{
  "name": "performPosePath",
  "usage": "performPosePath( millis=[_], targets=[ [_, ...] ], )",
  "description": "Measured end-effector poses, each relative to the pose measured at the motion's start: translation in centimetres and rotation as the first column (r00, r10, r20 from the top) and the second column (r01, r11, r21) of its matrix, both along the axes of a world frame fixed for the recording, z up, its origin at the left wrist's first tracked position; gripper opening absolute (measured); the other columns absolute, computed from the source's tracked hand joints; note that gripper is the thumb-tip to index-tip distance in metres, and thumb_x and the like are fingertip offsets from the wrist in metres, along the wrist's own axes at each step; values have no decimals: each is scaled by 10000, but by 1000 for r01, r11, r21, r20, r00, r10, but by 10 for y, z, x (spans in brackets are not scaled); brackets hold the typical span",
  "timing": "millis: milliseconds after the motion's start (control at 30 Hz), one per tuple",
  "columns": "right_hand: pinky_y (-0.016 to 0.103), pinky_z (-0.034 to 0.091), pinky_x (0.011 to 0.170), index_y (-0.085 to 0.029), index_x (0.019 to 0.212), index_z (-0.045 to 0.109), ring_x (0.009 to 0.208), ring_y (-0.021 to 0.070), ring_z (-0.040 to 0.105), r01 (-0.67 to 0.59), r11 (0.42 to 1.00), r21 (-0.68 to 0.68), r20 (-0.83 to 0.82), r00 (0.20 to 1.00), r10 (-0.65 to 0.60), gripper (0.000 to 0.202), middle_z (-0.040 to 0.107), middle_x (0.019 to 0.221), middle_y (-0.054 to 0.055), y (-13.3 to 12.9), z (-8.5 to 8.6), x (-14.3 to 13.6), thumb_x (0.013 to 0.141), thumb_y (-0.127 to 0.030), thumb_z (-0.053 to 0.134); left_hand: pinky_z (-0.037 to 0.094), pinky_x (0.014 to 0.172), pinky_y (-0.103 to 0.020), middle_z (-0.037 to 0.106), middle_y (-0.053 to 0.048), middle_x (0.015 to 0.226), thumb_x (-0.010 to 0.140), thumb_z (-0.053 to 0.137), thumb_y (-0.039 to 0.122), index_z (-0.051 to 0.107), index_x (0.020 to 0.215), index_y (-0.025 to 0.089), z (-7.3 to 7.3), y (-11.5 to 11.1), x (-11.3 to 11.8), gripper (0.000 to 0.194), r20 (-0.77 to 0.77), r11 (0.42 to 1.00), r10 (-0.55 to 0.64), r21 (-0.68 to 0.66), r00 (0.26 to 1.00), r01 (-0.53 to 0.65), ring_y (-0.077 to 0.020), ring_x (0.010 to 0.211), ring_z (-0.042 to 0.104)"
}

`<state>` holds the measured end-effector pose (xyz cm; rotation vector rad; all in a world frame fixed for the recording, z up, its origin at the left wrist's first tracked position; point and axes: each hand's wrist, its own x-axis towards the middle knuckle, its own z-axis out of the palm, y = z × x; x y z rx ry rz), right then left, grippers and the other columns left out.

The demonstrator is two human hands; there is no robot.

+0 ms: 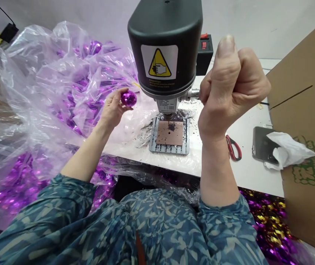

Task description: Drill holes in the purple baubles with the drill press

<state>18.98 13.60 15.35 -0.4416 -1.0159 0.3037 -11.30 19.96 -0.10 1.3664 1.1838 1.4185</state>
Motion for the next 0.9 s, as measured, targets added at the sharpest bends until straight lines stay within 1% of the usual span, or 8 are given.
performPosePath(
  millis=[167, 300, 433, 533, 600, 767, 833, 900],
  targets=[
    [205, 163, 503, -173, 661, 315, 416, -4, 349, 14, 1000, -26, -3, 1000, -14, 655, 318, 485, -86, -5, 4, -5, 826, -596, 788, 723, 1063, -451, 797, -87, 1392, 995, 863, 652, 768, 1424, 332, 10, -51, 44, 543, 227, 973, -135, -153, 965, 172, -327, 1365, 782],
    [224, 188, 517, -160, 643, 349, 431, 1, 346, 28, 1000, -3, 24, 999, -28, 648, 303, 511, -69, -2, 1, -5, 853, -614, 761, 741, 1075, -475, 816, -123, 1424, 1027, 807, 663, 781, 1344, 267, -9, -66, 74, 508, 307, 915, -234, -250, 922, 316, -308, 1300, 814],
    [250, 146, 505, -170, 656, 280, 427, -3, 280, 92, 995, 36, 25, 995, -93, 669, 261, 526, -66, 2, -5, -7, 910, -634, 689, 759, 998, -485, 834, -100, 1410, 1036, 804, 661, 758, 1392, 323, -38, -67, 92, 493, 215, 919, -264, -241, 940, 313, -285, 1200, 842],
    [239, 177, 532, -166, 675, 278, 441, -11, 282, 86, 995, 51, 37, 995, -88, 606, 267, 540, -68, 2, -7, -10, 991, -503, 671, 727, 1063, -516, 823, -84, 1453, 1091, 699, 714, 745, 1451, 369, -55, -67, 99, 501, 109, 937, -300, -151, 948, 314, -287, 1275, 825],
    [258, 169, 543, -175, 688, 269, 439, -2, 258, 95, 994, 57, 26, 995, -97, 600, 256, 540, -68, 0, -7, -11, 999, -497, 669, 695, 1124, -536, 818, -82, 1474, 1080, 704, 734, 732, 1492, 382, -62, -67, 102, 543, 35, 944, -311, -108, 950, 313, -294, 1328, 806],
    [317, 239, 580, -209, 699, 262, 469, 42, 268, 168, 980, -105, 150, 977, -151, 704, 271, 544, -52, -14, -3, -6, 878, -802, 596, 673, 1157, -543, 840, -112, 1406, 941, 878, 735, 709, 1552, 330, -72, -66, 104, 753, -40, 962, -260, -91, 965, 256, -317, 1306, 810],
    [308, 305, 606, -212, 704, 276, 496, 45, 335, 179, 965, -191, 242, 962, -130, 717, 313, 553, -47, -18, -1, -3, 861, -848, 567, 672, 1161, -531, 839, -122, 1406, 920, 901, 727, 712, 1537, 307, -74, -65, 105, 769, -55, 961, -265, -99, 963, 258, -316, 1310, 808],
    [297, 310, 598, -211, 699, 264, 489, 34, 320, 207, 960, -187, 249, 956, -157, 726, 299, 543, -49, -18, 0, -3, 849, -868, 534, 665, 1180, -526, 830, -136, 1429, 914, 912, 713, 709, 1527, 283, -75, -63, 105, 776, -66, 956, -285, -94, 956, 279, -314, 1328, 801]
  ],
)
